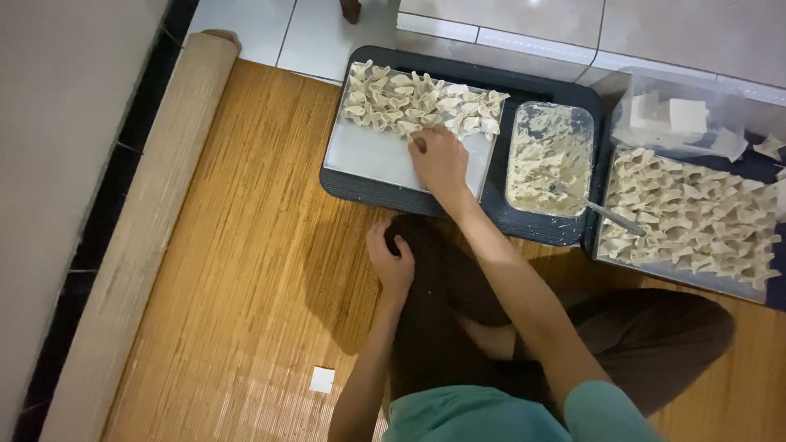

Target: Filling square dough wrappers with a mixture and folding them into a decorative star shape.

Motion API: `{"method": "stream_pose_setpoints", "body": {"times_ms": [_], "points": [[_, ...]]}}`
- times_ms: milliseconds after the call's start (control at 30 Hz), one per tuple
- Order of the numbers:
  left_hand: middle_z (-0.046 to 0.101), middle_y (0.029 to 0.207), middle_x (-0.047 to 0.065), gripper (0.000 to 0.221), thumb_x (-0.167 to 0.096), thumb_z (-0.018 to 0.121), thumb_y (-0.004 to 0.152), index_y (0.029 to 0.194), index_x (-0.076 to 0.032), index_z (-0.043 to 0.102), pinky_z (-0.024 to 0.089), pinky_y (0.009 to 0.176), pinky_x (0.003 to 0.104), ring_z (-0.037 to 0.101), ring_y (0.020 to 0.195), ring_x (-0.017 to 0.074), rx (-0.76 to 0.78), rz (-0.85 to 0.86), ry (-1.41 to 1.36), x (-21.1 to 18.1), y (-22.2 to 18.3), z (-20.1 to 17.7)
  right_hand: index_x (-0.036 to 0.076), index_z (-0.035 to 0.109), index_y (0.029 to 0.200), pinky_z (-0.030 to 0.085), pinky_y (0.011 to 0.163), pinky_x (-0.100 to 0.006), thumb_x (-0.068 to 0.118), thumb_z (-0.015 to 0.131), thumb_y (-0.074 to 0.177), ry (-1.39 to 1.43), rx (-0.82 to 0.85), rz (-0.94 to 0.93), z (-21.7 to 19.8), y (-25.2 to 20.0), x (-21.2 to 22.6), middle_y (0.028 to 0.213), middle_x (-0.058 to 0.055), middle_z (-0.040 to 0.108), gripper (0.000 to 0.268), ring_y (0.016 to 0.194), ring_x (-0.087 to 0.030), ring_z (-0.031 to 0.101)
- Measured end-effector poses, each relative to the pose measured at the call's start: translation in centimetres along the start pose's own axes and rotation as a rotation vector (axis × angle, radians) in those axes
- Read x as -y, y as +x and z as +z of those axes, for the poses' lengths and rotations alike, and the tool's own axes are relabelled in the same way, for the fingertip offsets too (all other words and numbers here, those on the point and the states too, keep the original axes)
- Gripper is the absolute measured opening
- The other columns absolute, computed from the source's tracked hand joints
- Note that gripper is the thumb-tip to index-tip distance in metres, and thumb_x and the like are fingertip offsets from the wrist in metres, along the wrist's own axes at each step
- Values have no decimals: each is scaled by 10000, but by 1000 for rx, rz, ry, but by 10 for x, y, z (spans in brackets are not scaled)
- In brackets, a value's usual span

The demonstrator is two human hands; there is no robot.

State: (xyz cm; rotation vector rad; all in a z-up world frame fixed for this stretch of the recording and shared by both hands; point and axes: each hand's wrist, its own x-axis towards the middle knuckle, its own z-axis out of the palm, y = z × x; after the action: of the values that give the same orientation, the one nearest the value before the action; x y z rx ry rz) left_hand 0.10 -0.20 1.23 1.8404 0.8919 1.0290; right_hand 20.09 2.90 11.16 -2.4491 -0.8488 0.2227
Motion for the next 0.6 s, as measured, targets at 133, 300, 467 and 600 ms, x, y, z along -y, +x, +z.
{"method": "stream_pose_setpoints", "body": {"times_ms": [133,300,467,600], "points": [[570,1195,120,303,-16,537,985,1283,-66,557,476,1007,520,587,1164,330,1,6,15,7,0,3,116,797,1126,582,863,-561,290,646,989,38,1,-8,2,6,3,1093,-157,723,269,1004,-431,724],[566,1211,124,320,-21,556,981,1297,-68,549,483,982,524,587,1164,347,-17,47,48,13,-3,5,160,793,1134,585,875,-521,305,627,1011,-16,16,11,8,15,2,1084,-108,724,252,1012,-378,731],[575,1159,122,290,3,549,975,1259,-53,558,486,981,512,601,1128,331,-21,63,30,9,-1,3,139,792,1135,587,875,-516,304,636,1007,-41,12,-27,10,16,0,1070,-109,728,260,1014,-374,724],[584,1179,106,315,-8,561,978,1286,-74,568,482,1003,491,602,1145,310,-30,51,60,13,-3,4,105,778,1148,589,860,-544,274,633,992,51,1,-39,0,0,4,1036,-140,732,272,1012,-396,722]]}}
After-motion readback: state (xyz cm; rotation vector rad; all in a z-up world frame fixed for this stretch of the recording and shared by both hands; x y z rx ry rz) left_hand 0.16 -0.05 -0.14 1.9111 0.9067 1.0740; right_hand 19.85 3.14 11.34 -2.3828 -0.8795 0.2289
